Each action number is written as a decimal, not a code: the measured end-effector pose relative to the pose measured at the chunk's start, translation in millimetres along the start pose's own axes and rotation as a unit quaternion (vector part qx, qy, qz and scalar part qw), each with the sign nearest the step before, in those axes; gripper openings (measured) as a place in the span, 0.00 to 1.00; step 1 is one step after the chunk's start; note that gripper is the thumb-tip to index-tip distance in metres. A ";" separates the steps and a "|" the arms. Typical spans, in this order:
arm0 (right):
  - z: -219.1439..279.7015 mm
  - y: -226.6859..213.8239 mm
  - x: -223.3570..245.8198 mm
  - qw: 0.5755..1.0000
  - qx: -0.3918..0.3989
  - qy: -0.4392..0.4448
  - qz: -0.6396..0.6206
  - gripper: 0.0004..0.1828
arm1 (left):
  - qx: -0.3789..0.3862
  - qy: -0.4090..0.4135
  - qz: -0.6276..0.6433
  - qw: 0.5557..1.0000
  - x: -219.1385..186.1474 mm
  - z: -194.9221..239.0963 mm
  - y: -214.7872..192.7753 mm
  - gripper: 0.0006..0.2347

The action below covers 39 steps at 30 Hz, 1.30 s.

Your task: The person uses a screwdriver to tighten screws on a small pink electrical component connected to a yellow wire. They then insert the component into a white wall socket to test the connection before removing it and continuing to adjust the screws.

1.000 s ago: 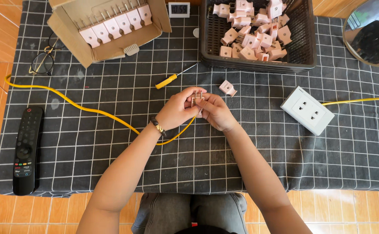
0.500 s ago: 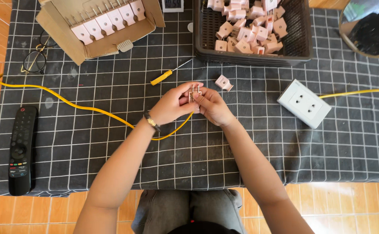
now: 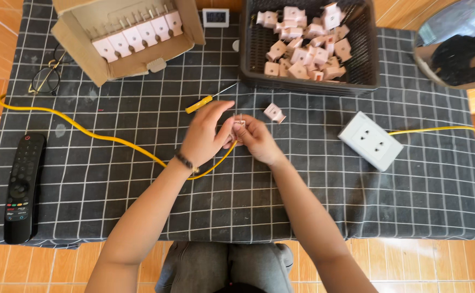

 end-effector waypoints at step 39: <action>-17.0 -41.3 -39.1 0.987 -0.147 -0.012 -0.067 0.19 | -0.017 0.092 0.060 0.994 -45.9 -22.0 -25.4 0.16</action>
Point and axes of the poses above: each hand's wrist, its own z-axis away from the middle knuckle, its own y-axis out of the palm, x = y × z, the point moved 4 cm from there along -z, towards the middle knuckle, and after that the axes turned 2 degrees about z, right-handed, at the moved point
